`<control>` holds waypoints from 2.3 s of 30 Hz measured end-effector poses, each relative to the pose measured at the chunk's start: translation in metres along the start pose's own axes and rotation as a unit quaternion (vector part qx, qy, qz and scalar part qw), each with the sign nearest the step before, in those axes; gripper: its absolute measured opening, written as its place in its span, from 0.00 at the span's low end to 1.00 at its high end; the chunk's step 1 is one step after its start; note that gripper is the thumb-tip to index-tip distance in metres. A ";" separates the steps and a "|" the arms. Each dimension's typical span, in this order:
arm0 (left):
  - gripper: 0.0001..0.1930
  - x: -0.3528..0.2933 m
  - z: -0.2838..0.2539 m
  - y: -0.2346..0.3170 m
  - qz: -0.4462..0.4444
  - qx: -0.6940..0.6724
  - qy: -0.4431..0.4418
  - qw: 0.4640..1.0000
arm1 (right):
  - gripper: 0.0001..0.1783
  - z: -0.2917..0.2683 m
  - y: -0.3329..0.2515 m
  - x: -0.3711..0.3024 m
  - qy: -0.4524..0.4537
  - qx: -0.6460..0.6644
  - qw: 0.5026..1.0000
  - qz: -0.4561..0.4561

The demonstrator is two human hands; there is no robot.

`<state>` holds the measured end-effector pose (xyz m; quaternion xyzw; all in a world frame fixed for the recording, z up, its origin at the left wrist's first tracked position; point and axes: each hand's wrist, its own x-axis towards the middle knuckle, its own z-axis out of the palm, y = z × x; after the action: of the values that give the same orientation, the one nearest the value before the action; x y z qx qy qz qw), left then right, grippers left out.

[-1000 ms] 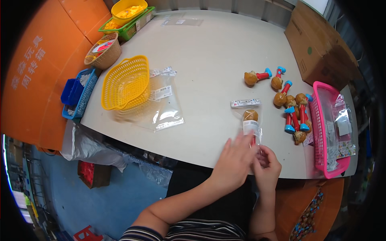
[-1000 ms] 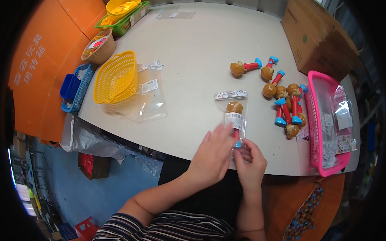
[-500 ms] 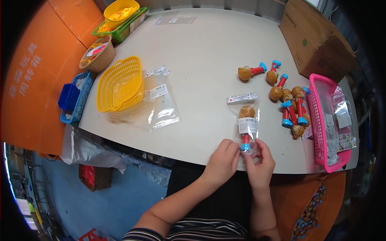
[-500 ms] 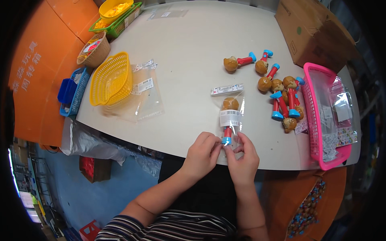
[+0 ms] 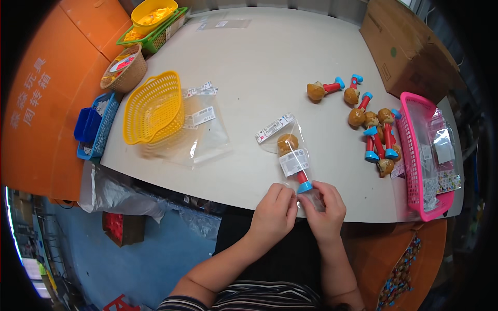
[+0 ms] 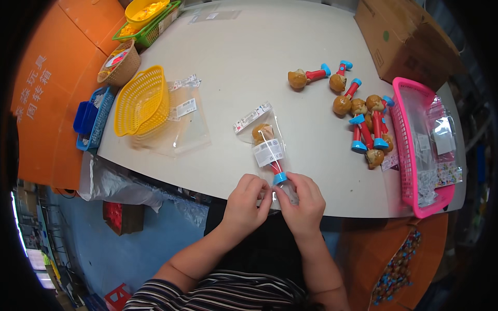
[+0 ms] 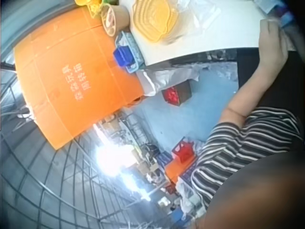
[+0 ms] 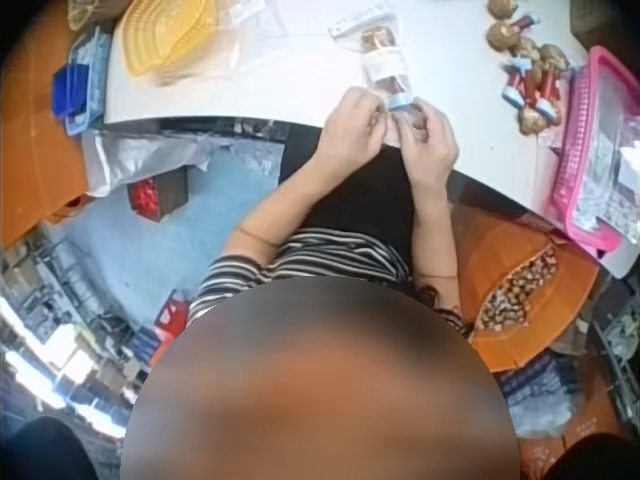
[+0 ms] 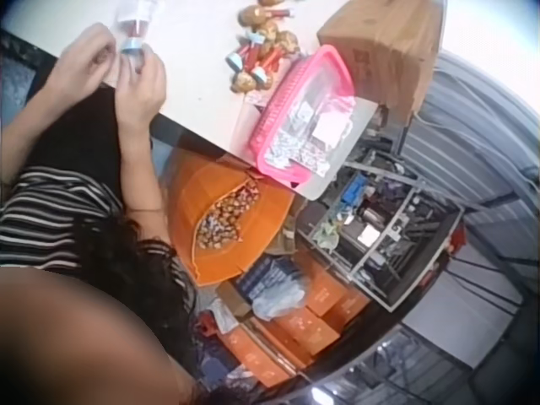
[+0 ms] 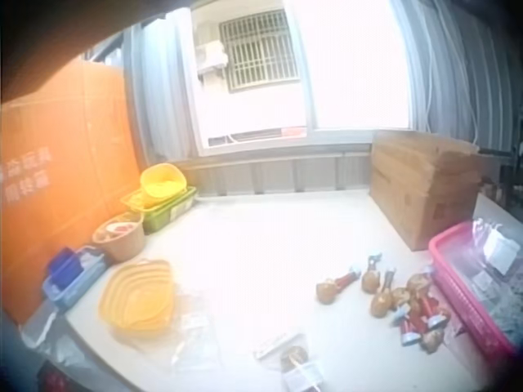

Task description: Packaging small handheld toys into plastic bags and sealing them at a workstation.

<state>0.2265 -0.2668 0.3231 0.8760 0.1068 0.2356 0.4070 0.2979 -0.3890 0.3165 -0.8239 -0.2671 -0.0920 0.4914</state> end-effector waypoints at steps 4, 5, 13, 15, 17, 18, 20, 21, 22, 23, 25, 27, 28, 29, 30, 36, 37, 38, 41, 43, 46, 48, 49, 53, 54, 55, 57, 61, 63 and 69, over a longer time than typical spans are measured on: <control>0.08 -0.001 -0.002 -0.001 0.008 -0.015 -0.006 1.000 | 0.20 0.006 -0.002 0.003 0.003 -0.011 1.000 -0.021; 0.08 0.000 -0.003 -0.001 0.019 -0.010 0.001 1.000 | 0.20 0.007 -0.004 0.004 -0.002 -0.015 1.000 -0.009; 0.08 0.001 -0.016 0.013 0.022 -0.081 0.004 0.996 | 0.22 0.014 -0.010 0.002 0.002 0.015 1.000 0.007; 0.08 0.002 -0.017 0.012 0.032 -0.091 0.000 0.995 | 0.23 0.014 -0.010 0.000 -0.004 0.017 1.000 0.012; 0.08 0.004 -0.016 0.009 0.082 -0.112 -0.008 0.990 | 0.23 0.011 -0.013 0.000 -0.015 0.016 1.000 0.017; 0.08 0.005 -0.019 0.009 0.081 -0.111 -0.007 0.990 | 0.23 0.009 -0.015 0.000 -0.025 0.015 0.999 0.023; 0.14 0.012 -0.029 0.011 0.055 -0.148 0.010 0.987 | 0.23 0.004 -0.015 -0.002 -0.035 0.126 0.982 0.133; 0.14 0.014 -0.028 0.004 0.054 -0.149 0.011 0.987 | 0.23 0.001 -0.015 -0.003 -0.044 0.235 0.941 0.240; 0.18 0.015 -0.023 -0.010 -0.062 -0.258 0.089 0.960 | 0.24 -0.003 -0.016 -0.001 -0.065 0.226 0.942 0.239; 0.23 0.019 -0.021 -0.017 -0.175 -0.359 0.163 0.902 | 0.24 -0.004 -0.013 -0.002 -0.065 0.226 0.942 0.239; 0.33 0.027 -0.028 -0.026 -0.284 -0.437 0.104 0.847 | 0.24 -0.002 -0.006 -0.007 -0.061 0.300 0.919 0.248; 0.34 0.037 -0.030 -0.022 -0.301 -0.477 0.114 0.818 | 0.24 -0.004 -0.004 -0.009 -0.062 0.344 0.902 0.253; 0.36 0.045 -0.032 -0.023 -0.329 -0.532 0.088 0.775 | 0.25 -0.007 -0.006 -0.007 -0.067 0.379 0.885 0.262; 0.37 0.048 -0.033 -0.024 -0.354 -0.584 0.062 0.728 | 0.25 -0.008 -0.008 -0.006 -0.073 0.413 0.867 0.270; 0.38 0.046 -0.028 -0.030 -0.331 -0.582 0.102 0.736 | 0.25 -0.009 -0.010 -0.006 -0.076 0.414 0.866 0.269; 0.35 0.059 -0.025 -0.029 -0.343 -0.537 0.106 0.763 | 0.20 -0.010 -0.013 -0.015 -0.099 0.294 0.918 0.248; 0.35 0.059 -0.025 -0.029 -0.343 -0.537 0.107 0.763 | 0.20 -0.010 -0.012 -0.016 -0.100 0.294 0.918 0.248; 0.34 0.060 -0.026 -0.030 -0.340 -0.545 0.108 0.758 | 0.20 -0.010 -0.011 -0.016 -0.099 0.266 0.933 0.222; 0.32 0.062 -0.024 -0.029 -0.327 -0.518 0.121 0.781 | 0.19 -0.006 -0.007 -0.017 -0.094 0.225 0.951 0.190; 0.30 0.062 -0.023 -0.031 -0.316 -0.480 0.133 0.807 | 0.18 -0.004 -0.008 -0.017 -0.091 0.213 0.955 0.184; 0.28 0.060 -0.018 -0.042 -0.280 -0.413 0.144 0.854 | 0.18 0.000 -0.012 -0.014 -0.077 0.186 0.967 0.160; 0.29 0.059 -0.016 -0.047 -0.226 -0.408 0.170 0.868 | 0.17 0.001 -0.013 -0.012 -0.090 0.172 0.964 0.180; 0.29 0.059 -0.017 -0.046 -0.226 -0.408 0.169 0.868 | 0.17 0.000 -0.012 -0.012 -0.088 0.171 0.964 0.181; 0.30 0.054 -0.023 -0.030 -0.233 -0.294 0.147 0.915 | 0.17 0.001 -0.008 -0.008 -0.131 0.129 0.964 0.190; 0.31 0.051 -0.024 -0.025 -0.222 -0.232 0.156 0.934 | 0.17 0.001 -0.010 -0.006 -0.138 0.102 0.969 0.177; 0.31 0.047 -0.025 -0.022 -0.222 -0.232 0.154 0.934 | 0.17 0.000 -0.013 -0.003 -0.137 0.102 0.969 0.179; 0.27 0.034 -0.026 -0.017 -0.081 -0.045 0.197 0.976 | 0.19 -0.005 -0.020 0.001 -0.135 0.190 0.938 0.257; 0.20 0.001 -0.041 0.008 0.074 -0.011 0.133 0.988 | 0.22 -0.033 -0.011 0.000 -0.137 0.299 0.889 0.320; 0.12 -0.012 -0.038 0.018 0.207 -0.051 0.027 0.977 | 0.17 -0.047 -0.005 0.002 -0.193 0.341 0.843 0.368; 0.08 -0.016 -0.018 0.015 0.119 0.095 -0.097 0.984 | 0.08 -0.052 0.007 0.005 -0.198 0.285 0.859 0.376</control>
<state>0.2029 -0.2703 0.3393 0.9357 -0.0163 0.1848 0.2999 0.3115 -0.4348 0.3396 -0.6861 -0.0432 0.3448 0.6391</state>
